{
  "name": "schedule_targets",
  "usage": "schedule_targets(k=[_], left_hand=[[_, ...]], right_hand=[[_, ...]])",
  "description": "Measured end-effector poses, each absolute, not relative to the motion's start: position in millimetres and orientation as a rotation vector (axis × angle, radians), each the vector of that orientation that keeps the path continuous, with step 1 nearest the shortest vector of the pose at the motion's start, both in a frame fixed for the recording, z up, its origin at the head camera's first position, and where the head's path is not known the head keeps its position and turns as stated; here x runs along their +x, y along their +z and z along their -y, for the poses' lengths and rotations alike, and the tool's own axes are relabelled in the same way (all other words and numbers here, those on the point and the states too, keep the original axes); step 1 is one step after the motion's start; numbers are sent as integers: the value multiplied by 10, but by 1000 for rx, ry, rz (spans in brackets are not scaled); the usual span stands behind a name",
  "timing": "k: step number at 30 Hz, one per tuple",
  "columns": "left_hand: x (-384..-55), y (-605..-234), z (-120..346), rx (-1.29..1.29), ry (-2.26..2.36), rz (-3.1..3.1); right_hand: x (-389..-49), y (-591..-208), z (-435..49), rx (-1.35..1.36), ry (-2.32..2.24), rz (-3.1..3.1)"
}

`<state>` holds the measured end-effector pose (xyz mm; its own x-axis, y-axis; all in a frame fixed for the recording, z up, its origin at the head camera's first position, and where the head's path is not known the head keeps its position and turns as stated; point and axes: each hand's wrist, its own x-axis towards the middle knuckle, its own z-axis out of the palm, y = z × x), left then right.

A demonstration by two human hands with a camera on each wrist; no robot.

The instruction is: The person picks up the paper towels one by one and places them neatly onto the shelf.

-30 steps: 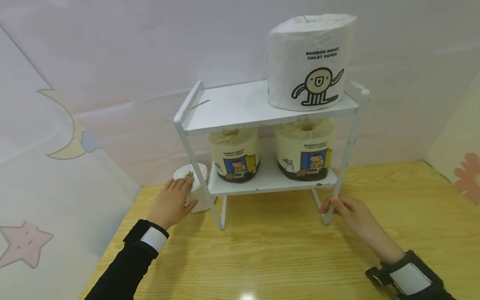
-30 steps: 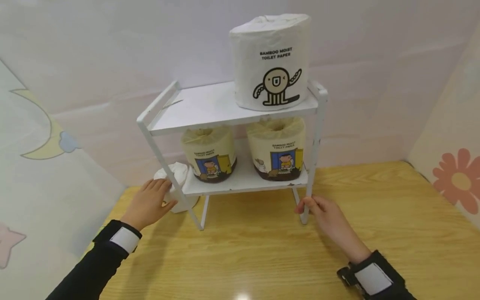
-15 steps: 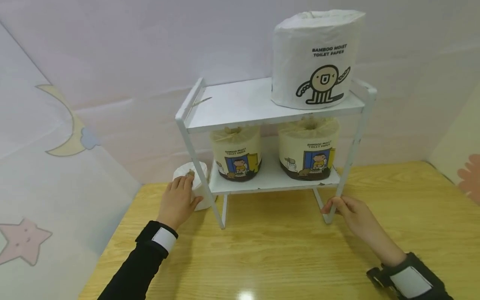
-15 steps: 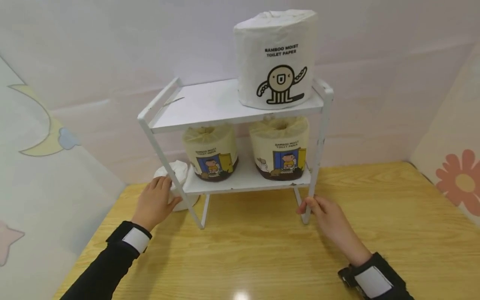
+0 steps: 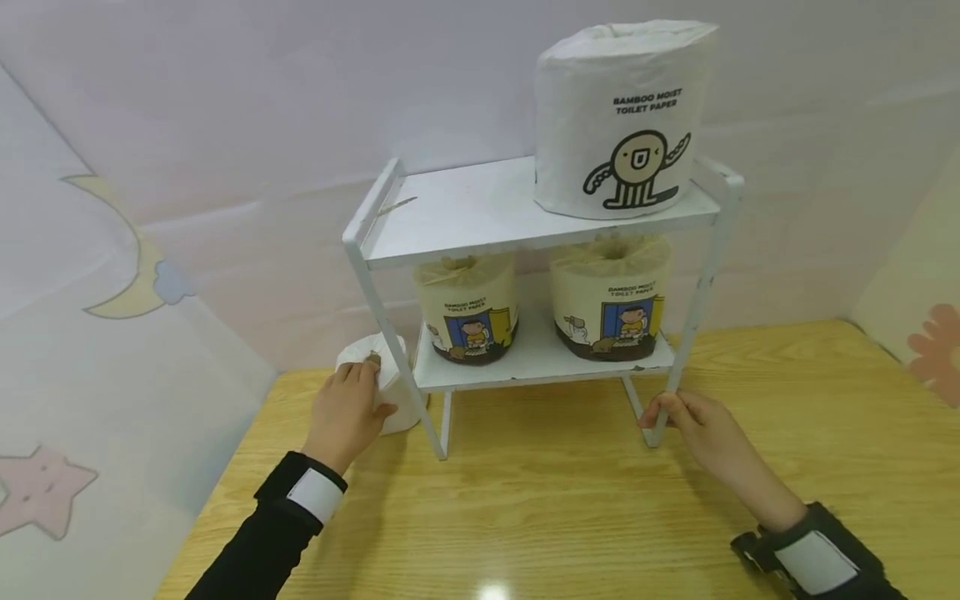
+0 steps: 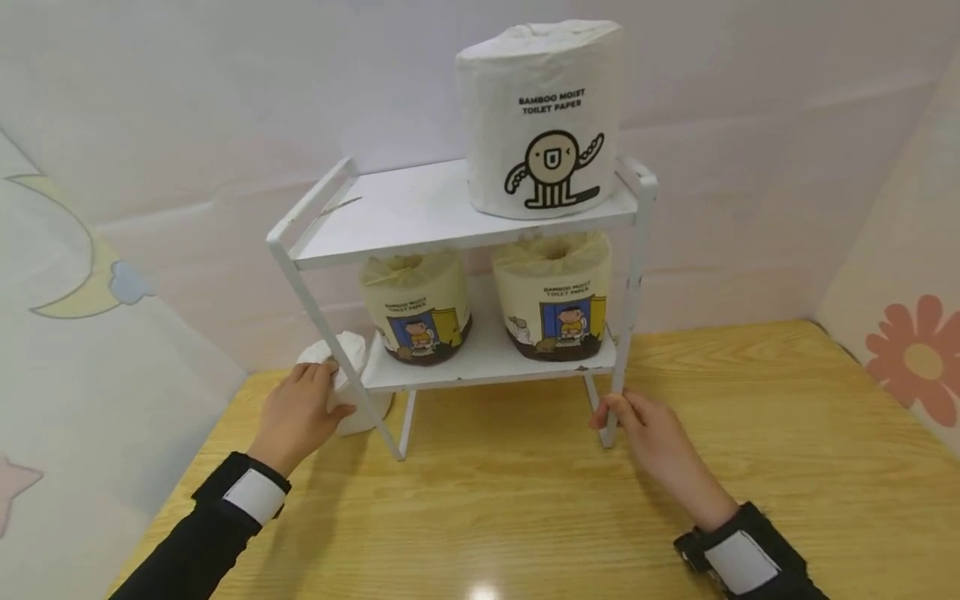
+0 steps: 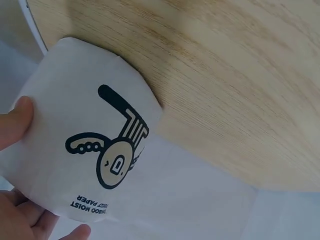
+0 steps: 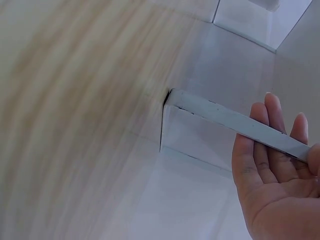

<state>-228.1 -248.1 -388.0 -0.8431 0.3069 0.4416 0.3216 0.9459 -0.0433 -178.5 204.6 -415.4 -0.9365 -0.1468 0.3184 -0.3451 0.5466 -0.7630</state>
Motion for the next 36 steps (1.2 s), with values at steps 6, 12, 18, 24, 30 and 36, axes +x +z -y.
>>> schedule_targets(k=[6, 12, 18, 24, 30, 36], left_hand=[[-2158, -3833, 2513, -470, -69, 2660], [-2058, -3834, 2534, -533, -39, 2584], [-1905, -3765, 2508, -565, -14, 2562], [-1702, -3725, 2461, -589, -3, 2539], [-1504, -3777, 2468, -694, 53, 2470], [-1306, -3796, 2475, -748, 58, 2462]], right_hand=[[-1786, -4140, -2039, 402, 1341, 2586], [-1790, -4130, -2046, 407, 1332, 2589], [-1795, -4141, -2049, 410, 1322, 2593], [-1786, -4127, -2053, 402, 1325, 2612], [-1789, -4123, -2049, 405, 1320, 2611], [-1784, -4114, -2054, 387, 1336, 2639]])
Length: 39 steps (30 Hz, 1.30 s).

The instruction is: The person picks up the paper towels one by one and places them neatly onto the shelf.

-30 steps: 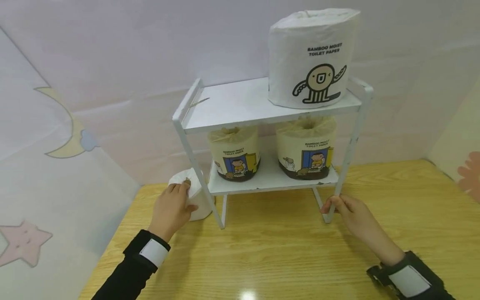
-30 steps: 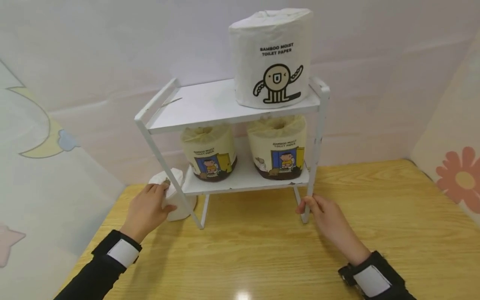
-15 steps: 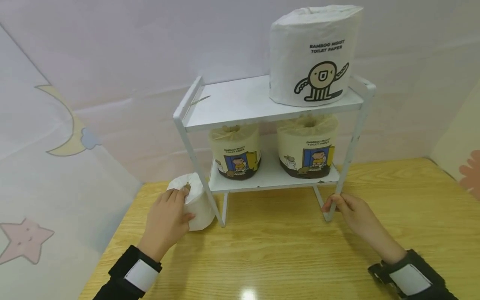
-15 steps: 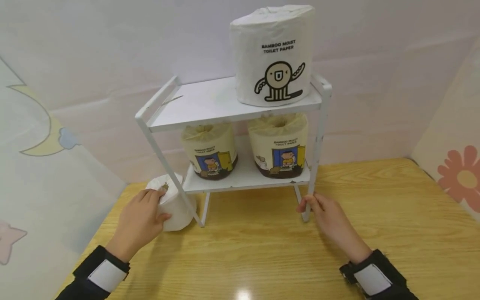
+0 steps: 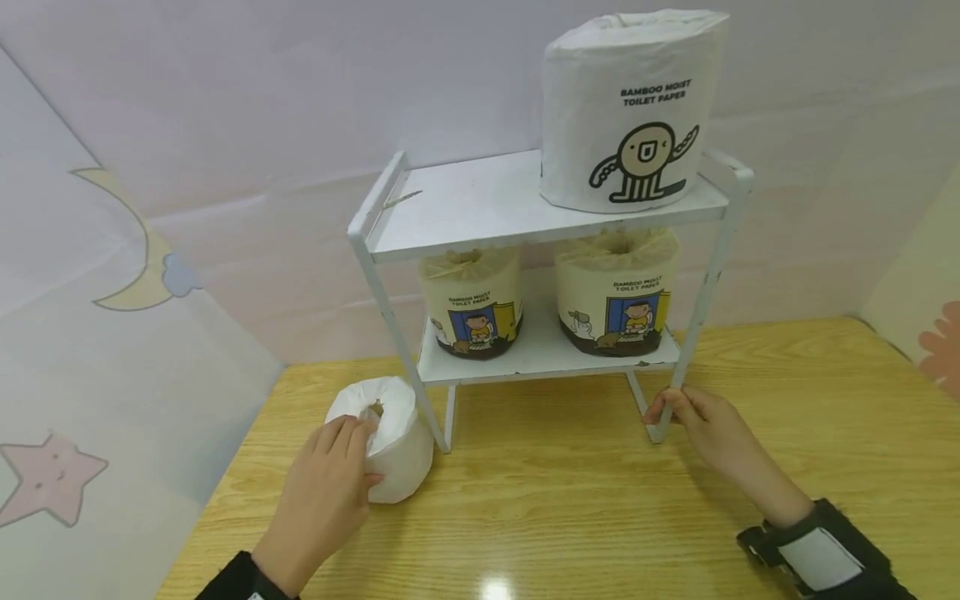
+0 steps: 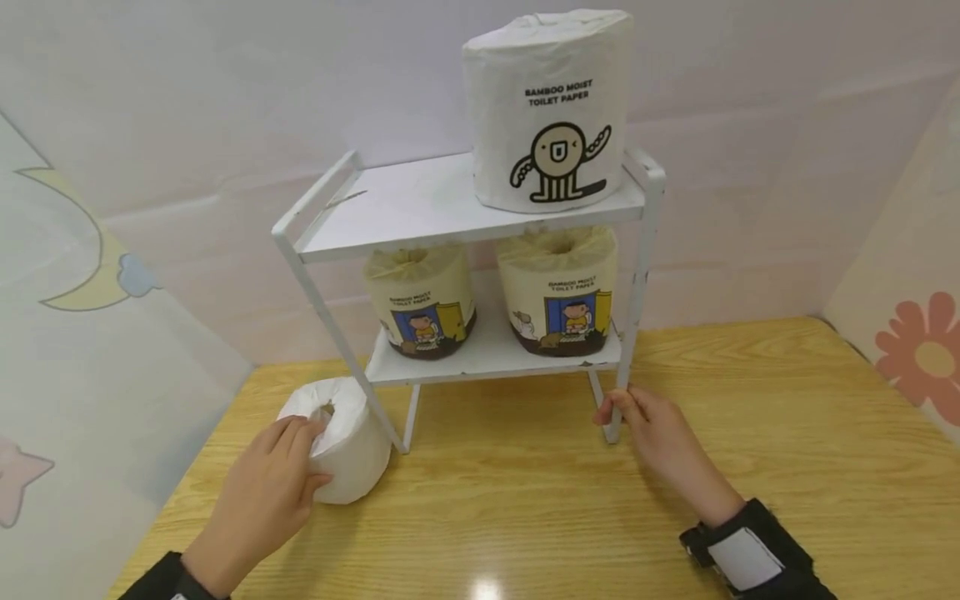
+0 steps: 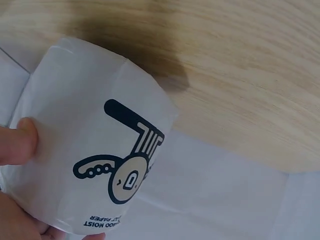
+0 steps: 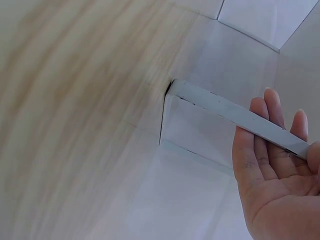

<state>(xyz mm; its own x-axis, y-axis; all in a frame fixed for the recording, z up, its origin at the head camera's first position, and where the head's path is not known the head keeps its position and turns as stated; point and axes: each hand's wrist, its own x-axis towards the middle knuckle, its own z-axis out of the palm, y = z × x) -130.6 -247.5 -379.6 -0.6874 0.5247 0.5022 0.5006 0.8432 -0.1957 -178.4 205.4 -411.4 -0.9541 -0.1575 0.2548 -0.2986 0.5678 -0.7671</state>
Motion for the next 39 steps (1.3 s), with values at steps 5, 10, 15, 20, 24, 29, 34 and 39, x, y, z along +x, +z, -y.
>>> schedule_targets(k=[5, 10, 15, 20, 24, 29, 34, 39], left_hand=[[-1164, -3782, 2464, -788, 53, 2453], [-1033, -3760, 2462, -835, 38, 2420], [-890, -3725, 2437, -876, 82, 2405], [-788, -3703, 2365, -939, 135, 2377], [-751, -3710, 2292, -1023, 132, 2287], [-720, -3724, 2202, -1057, 182, 2162], [-712, -3718, 2094, -1052, 234, 2032], [-729, -3714, 1973, -1065, 261, 1905]], right_hand=[[-1785, -4105, -2051, 381, 1343, 2643], [-1784, -4101, -2043, 390, 1359, 2647], [-1779, -4094, -2037, 385, 1367, 2664], [-1776, -4087, -2035, 377, 1331, 2672], [-1772, -4089, -2032, 385, 1292, 2662], [-1771, -4098, -2023, 393, 1290, 2654], [-1783, -4106, -2023, 387, 1278, 2655], [-1775, -4107, -2016, 389, 1278, 2645]])
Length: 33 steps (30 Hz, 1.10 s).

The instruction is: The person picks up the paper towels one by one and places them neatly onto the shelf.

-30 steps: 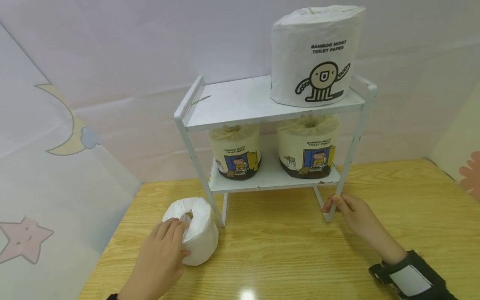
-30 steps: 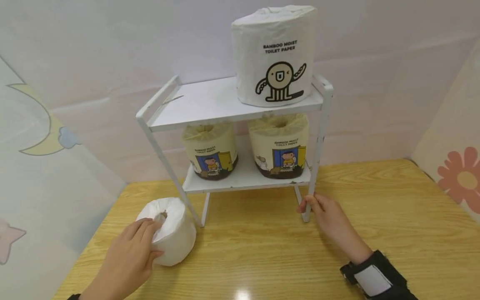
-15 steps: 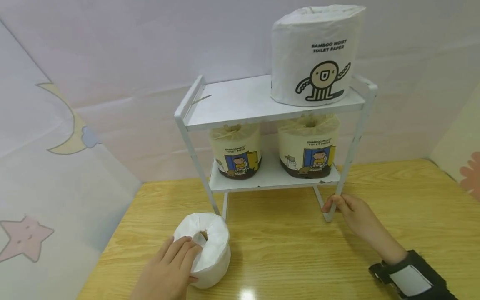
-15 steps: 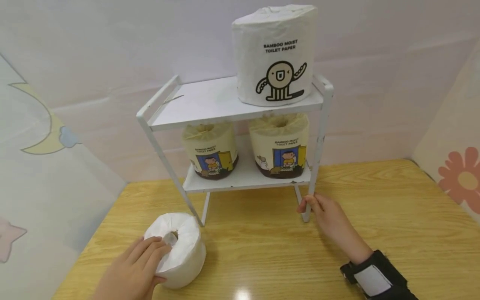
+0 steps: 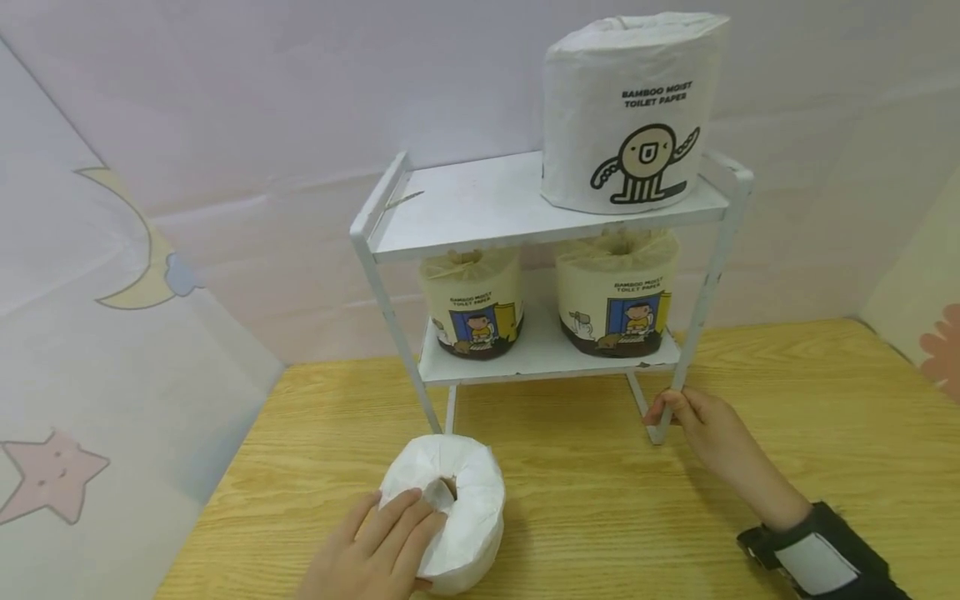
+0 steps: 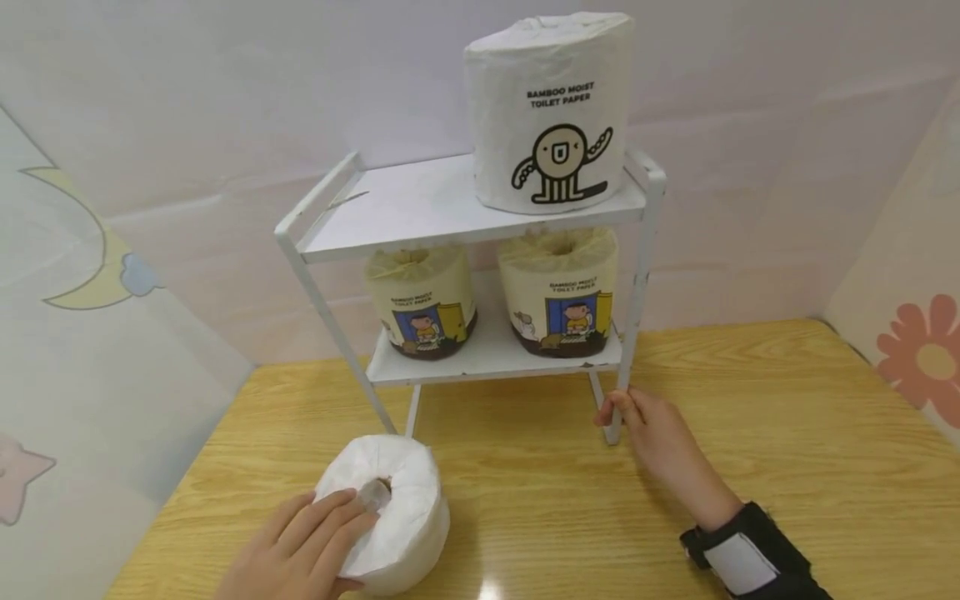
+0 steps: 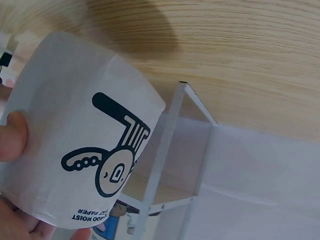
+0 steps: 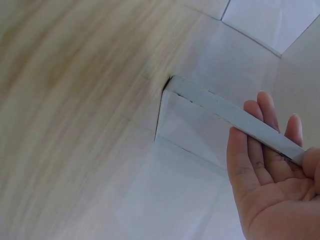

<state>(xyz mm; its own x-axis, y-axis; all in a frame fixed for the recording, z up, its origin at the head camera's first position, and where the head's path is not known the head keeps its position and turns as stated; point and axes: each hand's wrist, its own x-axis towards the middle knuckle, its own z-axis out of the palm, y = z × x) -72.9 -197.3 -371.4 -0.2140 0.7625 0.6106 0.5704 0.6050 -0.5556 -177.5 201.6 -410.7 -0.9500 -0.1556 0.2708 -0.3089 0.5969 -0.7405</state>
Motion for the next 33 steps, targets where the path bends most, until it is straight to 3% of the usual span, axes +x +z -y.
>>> schedule_targets(k=[17, 33], left_hand=[[-653, -3646, 1597, -1080, 157, 1891], [-794, -3398, 1496, -1047, 225, 1683]], right_hand=[[-1762, -4121, -2004, 389, 1252, 2639], [-1749, -4100, -1991, 386, 1228, 2630]])
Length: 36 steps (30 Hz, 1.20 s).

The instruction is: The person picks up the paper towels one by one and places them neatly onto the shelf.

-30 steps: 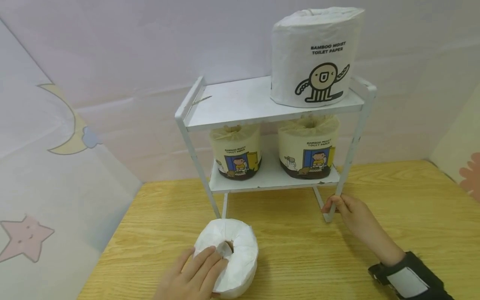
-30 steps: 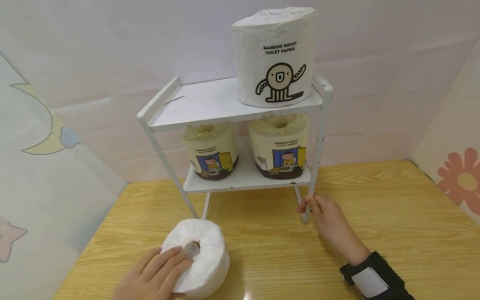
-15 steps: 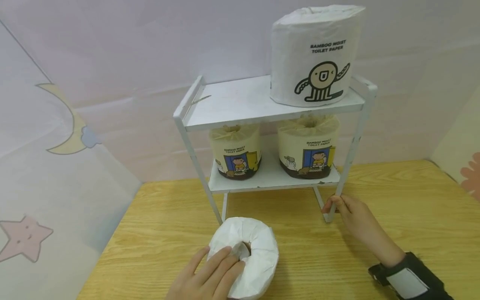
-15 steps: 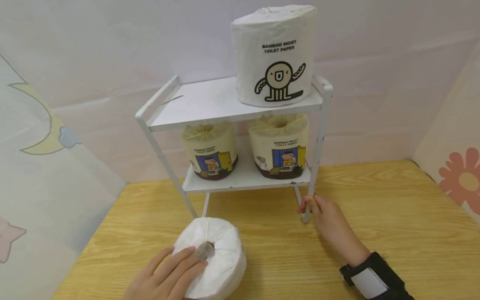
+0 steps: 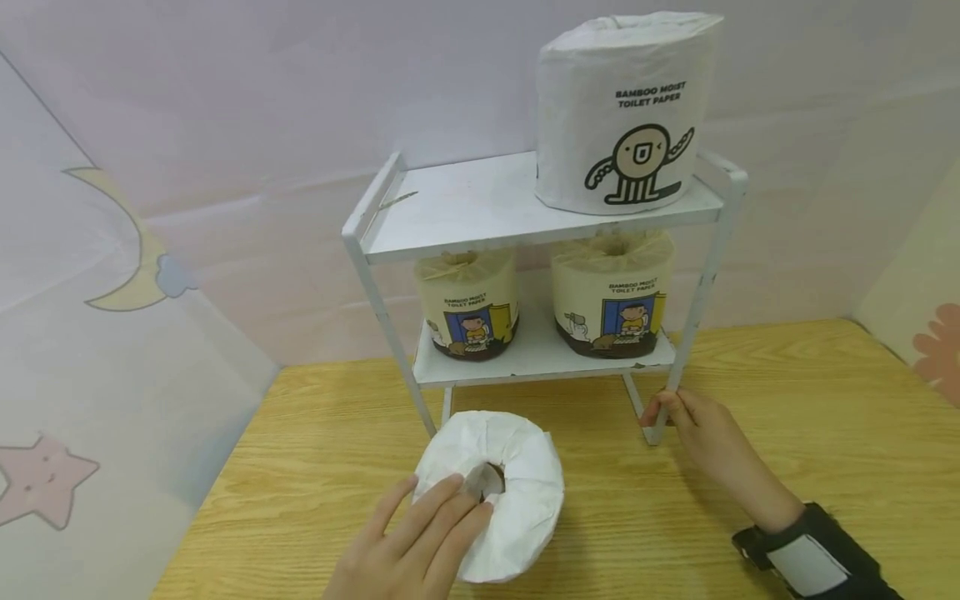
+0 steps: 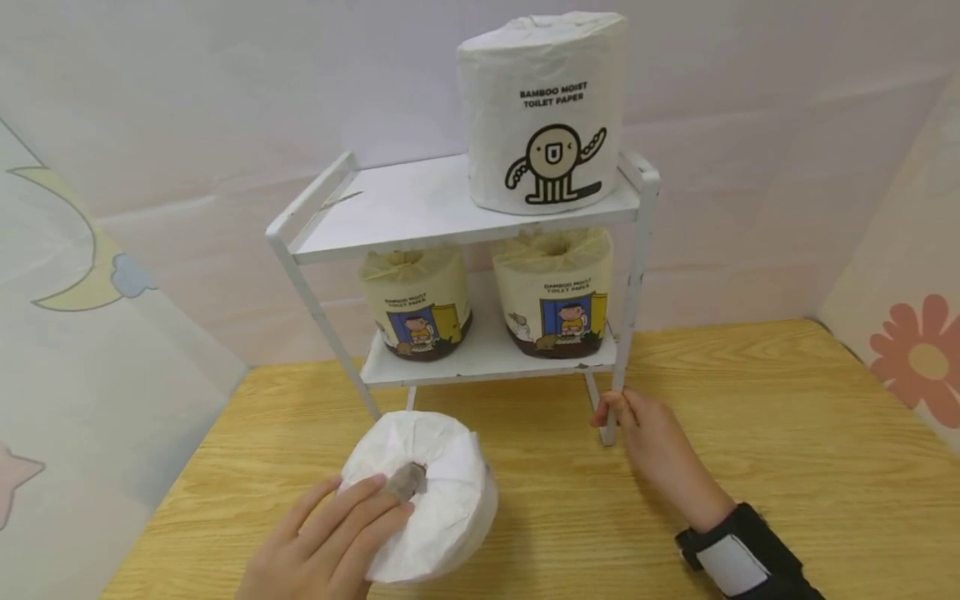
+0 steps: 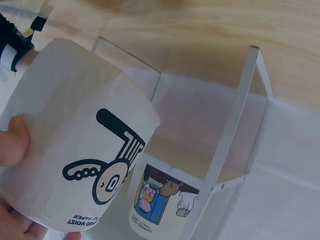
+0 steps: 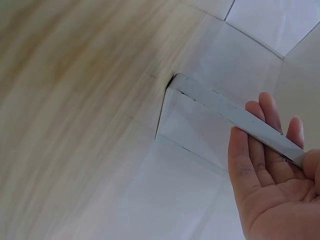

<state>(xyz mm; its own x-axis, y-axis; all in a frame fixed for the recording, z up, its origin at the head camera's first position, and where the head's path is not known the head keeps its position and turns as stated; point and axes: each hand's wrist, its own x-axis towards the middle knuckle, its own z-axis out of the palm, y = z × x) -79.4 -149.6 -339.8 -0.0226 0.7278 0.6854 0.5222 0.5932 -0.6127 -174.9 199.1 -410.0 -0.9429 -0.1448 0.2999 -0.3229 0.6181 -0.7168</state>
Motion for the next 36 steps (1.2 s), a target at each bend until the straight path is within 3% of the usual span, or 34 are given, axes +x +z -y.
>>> schedule_targets(k=[15, 36], left_hand=[[-812, -3095, 1483, -1017, 145, 1649], [-978, -2965, 1636, -933, 61, 1427]], right_hand=[[-1759, -4143, -1996, 386, 1208, 2625], [-1762, -4132, -1988, 396, 1226, 2613]])
